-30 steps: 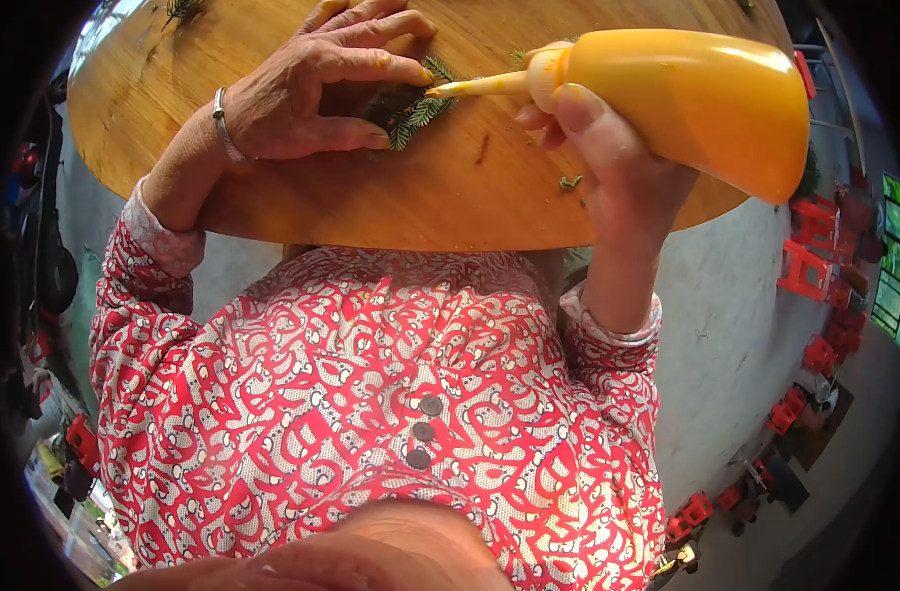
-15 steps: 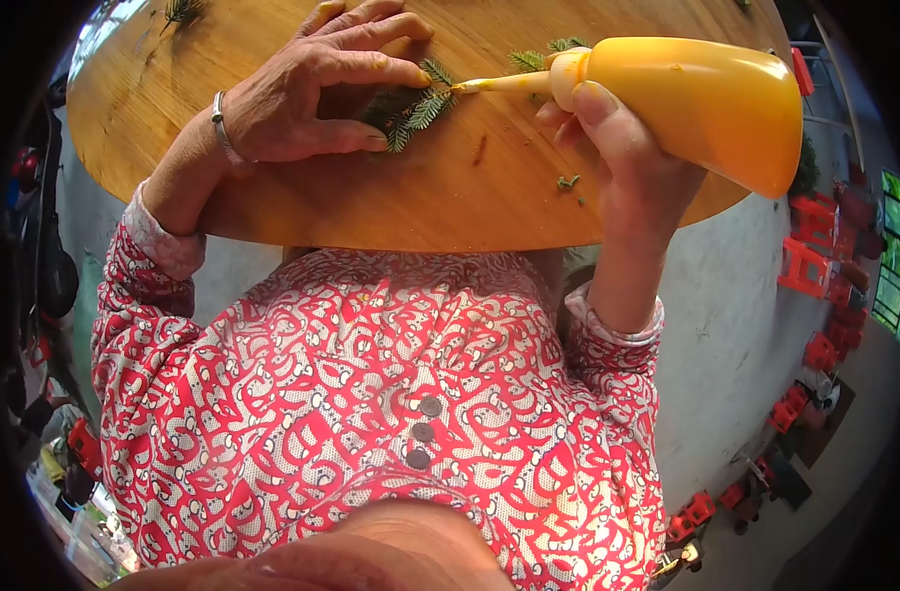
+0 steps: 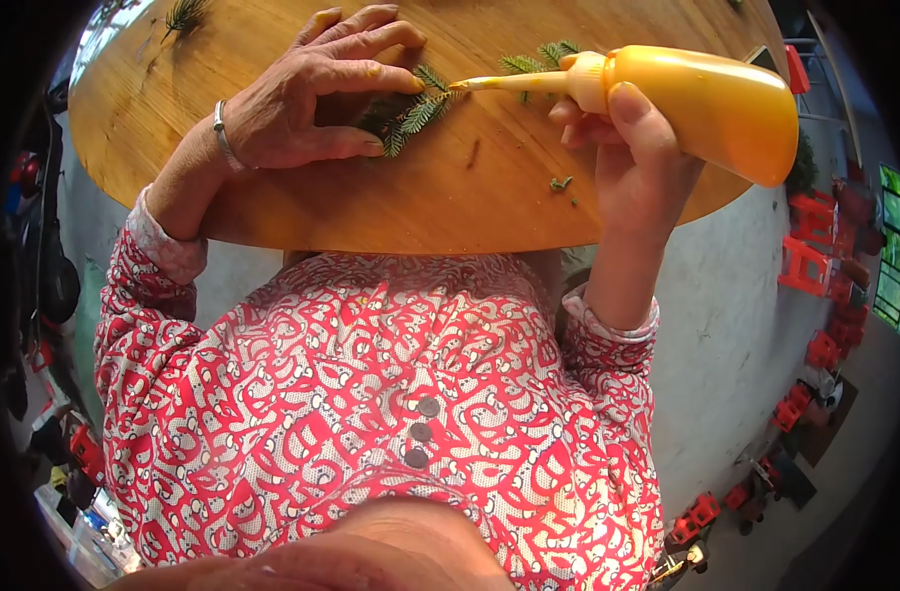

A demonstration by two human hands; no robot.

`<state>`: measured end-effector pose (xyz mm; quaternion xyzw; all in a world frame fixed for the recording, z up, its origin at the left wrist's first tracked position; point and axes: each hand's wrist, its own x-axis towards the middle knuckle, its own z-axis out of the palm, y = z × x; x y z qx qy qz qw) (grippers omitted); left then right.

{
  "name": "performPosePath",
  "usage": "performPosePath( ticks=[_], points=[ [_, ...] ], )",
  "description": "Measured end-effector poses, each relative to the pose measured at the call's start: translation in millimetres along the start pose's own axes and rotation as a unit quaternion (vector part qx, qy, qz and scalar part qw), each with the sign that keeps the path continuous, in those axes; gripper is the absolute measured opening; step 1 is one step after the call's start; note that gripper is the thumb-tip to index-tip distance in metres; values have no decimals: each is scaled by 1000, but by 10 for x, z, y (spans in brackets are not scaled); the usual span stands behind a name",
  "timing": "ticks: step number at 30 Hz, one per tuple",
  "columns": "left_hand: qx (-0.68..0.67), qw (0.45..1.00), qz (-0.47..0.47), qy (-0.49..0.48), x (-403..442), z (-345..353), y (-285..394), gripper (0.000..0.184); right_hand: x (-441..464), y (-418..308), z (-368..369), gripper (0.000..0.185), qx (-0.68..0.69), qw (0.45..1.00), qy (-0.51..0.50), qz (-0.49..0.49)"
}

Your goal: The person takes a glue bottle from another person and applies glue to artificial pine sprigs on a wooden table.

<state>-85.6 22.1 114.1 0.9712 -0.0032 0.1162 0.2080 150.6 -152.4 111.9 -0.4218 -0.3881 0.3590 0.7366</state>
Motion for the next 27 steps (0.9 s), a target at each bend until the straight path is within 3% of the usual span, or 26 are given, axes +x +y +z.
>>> performPosePath(
  ticks=[3, 4, 10, 13, 17, 21, 24, 27],
  points=[
    [56, 996, 0, 63, -15, 130, 3, 54, -65, -8, -79, 37, 88, 995, 15, 52],
    [-2, 998, -52, 31, -37, 142, 38, 54, -99, 1, -111, 43, 88, 994, 24, 58],
    [27, 997, -68, 35, 133, 416, 177, 51, -326, 88, -290, 43, 142, 989, 28, 17],
    [21, 999, -23, 43, 288, 491, 171, 52, -389, 58, -319, 42, 125, 991, 42, -8],
    [0, 988, -5, 155, 372, 258, -21, 37, -393, 25, -406, 42, 139, 989, 50, -5],
    [211, 943, -125, 223, 408, 21, -387, 31, -406, 58, -398, 41, 143, 989, 45, -6],
    [280, 918, -220, 173, 365, 90, -645, 26, -446, 75, -386, 40, 138, 990, 36, -8],
    [272, 919, -244, 149, 321, 113, -757, 21, -460, 65, -367, 40, 136, 990, 35, 1]
  ],
)
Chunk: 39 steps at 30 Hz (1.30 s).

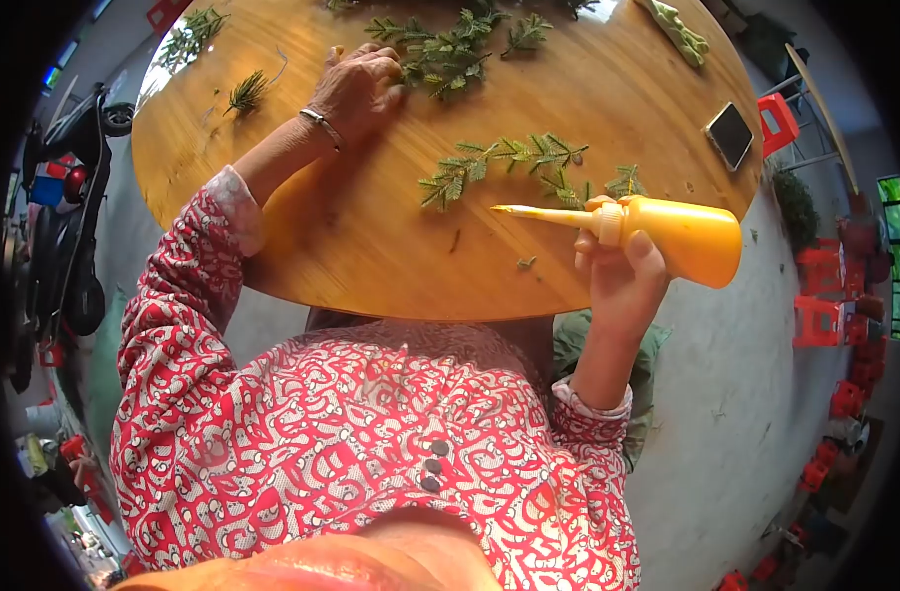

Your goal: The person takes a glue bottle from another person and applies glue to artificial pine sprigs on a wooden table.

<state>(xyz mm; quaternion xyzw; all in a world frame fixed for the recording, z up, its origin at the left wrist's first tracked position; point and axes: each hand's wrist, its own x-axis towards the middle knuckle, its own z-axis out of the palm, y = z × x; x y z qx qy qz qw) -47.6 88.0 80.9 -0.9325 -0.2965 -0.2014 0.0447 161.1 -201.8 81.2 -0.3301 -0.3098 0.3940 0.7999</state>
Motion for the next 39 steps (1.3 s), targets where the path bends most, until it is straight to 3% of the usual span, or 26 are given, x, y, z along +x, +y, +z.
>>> performPosePath(
  ticks=[10, 14, 20, 21, 25, 29, 33, 39],
  points=[
    [-28, 998, 52, 7, -765, -488, 133, 16, 75, 91, 79, 45, -13, 999, -23, 35],
    [-39, 996, 76, 32, -1110, -506, 186, 26, 102, 206, 159, 44, -26, 998, -45, 38],
    [-177, 979, 98, -37, -1107, -893, 230, 36, 215, 195, 230, 44, -37, 997, -56, 43],
    [-196, 973, 113, -47, -1107, -827, 110, 48, 220, 199, 243, 43, -38, 996, -59, 46],
    [-255, 955, 141, -58, -850, -745, 277, 42, 282, 219, 289, 40, -39, 995, -72, 50],
    [-130, 977, 166, -40, -772, -482, 295, 50, 326, 214, 379, 36, -58, 995, -68, 50],
    [-233, 952, 153, -129, -674, -570, 230, 51, 357, 227, 481, 34, -71, 993, -77, 56],
    [-193, 965, 154, -88, -727, -513, 227, 48, 462, 256, 646, 32, -82, 989, -102, 63]
  ],
)
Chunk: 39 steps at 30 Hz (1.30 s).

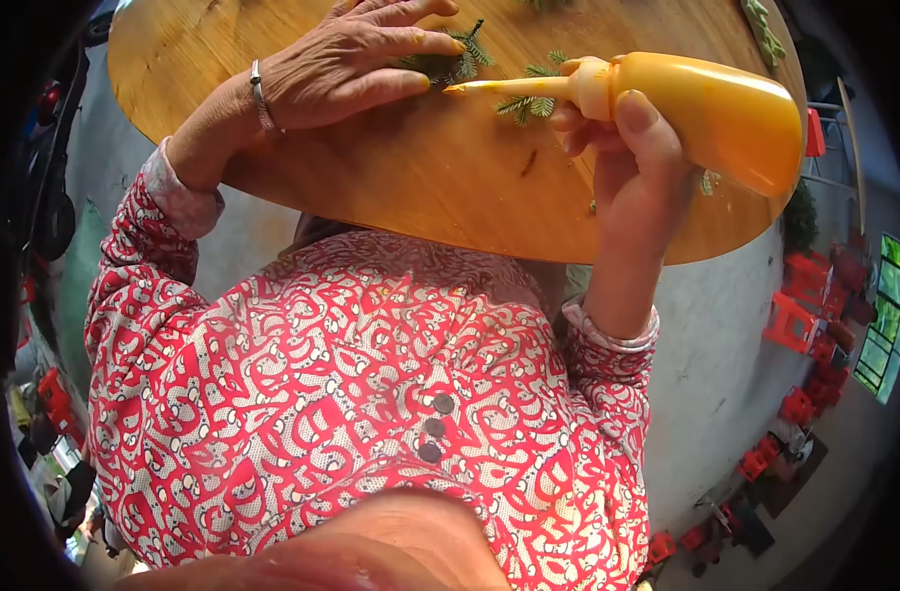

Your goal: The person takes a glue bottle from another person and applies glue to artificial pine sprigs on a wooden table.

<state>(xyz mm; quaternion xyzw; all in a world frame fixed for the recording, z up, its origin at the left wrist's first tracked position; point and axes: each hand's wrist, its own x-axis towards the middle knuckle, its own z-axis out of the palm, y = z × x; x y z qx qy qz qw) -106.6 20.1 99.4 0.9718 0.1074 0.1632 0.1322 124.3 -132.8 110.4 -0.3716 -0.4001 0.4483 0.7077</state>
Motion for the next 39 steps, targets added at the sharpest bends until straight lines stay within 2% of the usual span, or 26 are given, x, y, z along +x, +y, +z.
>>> performPosePath(
  ticks=[3, 5, 8, 14, 17, 26, 39],
  points=[
    [-40, 998, -14, -41, 44, -94, 59, 48, 11, -3, -12, 36, -15, 1000, -7, 2],
    [-27, 999, 3, -17, 34, -59, 23, 49, 22, -3, -86, 46, -55, 998, -23, 12],
    [-36, 999, -7, -19, 56, -95, 22, 51, 59, -3, 52, 28, -19, 1000, 6, -10],
    [-29, 999, -20, -32, 76, -95, 36, 55, 114, 5, 182, 22, -78, 997, 9, -20],
    [-27, 999, -25, -36, 81, -95, 63, 56, 101, 58, -51, 39, -134, 991, -17, 7],
    [-28, 999, -20, -20, 60, -71, 68, 57, 107, 151, 0, 34, -143, 989, -37, -10],
    [-54, 998, -19, -23, 87, -123, 106, 55, 132, 119, -13, 34, -131, 991, -11, -9]
  ],
)
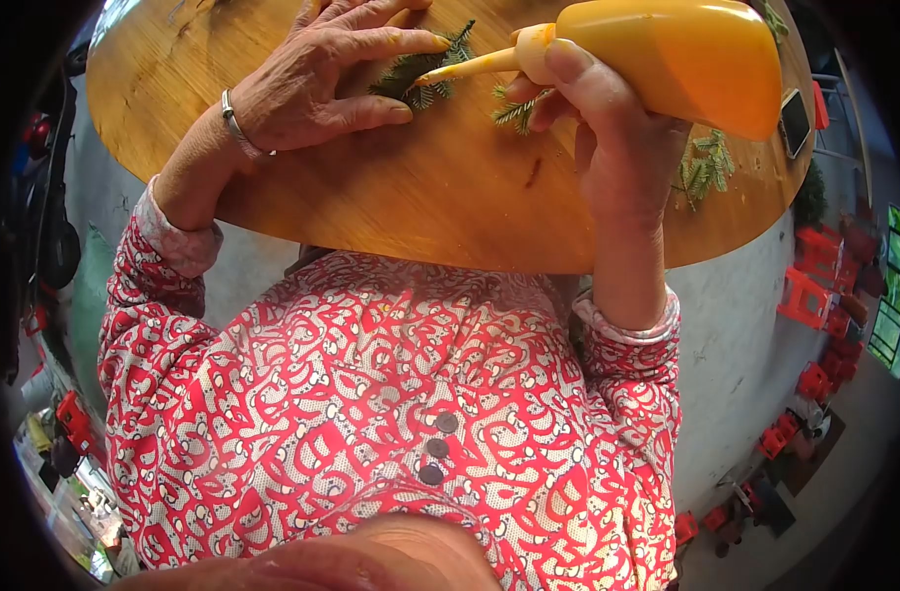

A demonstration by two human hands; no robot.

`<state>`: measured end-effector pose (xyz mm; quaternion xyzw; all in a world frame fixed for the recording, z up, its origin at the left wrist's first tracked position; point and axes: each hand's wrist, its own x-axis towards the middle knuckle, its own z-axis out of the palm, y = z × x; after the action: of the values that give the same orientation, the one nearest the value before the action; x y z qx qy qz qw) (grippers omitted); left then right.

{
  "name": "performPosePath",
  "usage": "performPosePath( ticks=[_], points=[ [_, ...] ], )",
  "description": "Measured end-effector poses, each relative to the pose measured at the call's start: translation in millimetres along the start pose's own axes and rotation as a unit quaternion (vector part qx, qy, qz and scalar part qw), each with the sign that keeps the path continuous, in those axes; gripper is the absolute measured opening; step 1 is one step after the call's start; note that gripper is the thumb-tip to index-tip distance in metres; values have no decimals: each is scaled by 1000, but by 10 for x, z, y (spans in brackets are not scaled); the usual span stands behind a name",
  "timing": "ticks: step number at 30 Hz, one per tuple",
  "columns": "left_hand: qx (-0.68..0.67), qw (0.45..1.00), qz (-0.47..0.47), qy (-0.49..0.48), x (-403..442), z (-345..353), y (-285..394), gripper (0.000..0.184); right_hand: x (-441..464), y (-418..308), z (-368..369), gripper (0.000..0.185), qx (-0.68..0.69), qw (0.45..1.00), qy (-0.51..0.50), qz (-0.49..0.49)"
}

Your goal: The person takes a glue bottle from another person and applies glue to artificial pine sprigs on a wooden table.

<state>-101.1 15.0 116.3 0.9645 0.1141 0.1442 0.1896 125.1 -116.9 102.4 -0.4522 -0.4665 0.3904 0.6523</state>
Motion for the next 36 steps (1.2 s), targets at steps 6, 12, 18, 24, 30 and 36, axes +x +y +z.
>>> performPosePath(
  ticks=[6, 12, 18, 24, 30, 36],
  points=[
    [5, 1000, -3, -3, -5, 31, -38, 55, 10, 8, 27, 32, -12, 1000, -7, -7],
    [5, 999, -25, -26, 23, 3, -3, 56, 50, 11, -24, 30, -4, 1000, 14, -14],
    [34, 999, -10, -15, 36, 24, -19, 55, 67, 18, -53, 28, 4, 1000, 30, -8],
    [0, 1000, -8, -25, 67, -13, -7, 54, 84, 17, -72, 27, 10, 999, 46, -4],
    [5, 1000, 12, -3, 75, 34, -47, 54, 88, 23, -100, 27, 29, 997, 63, 13],
    [8, 1000, 1, -1, 78, 1, 1, 55, 101, 71, -107, 29, 21, 999, 29, 7]
  ],
)
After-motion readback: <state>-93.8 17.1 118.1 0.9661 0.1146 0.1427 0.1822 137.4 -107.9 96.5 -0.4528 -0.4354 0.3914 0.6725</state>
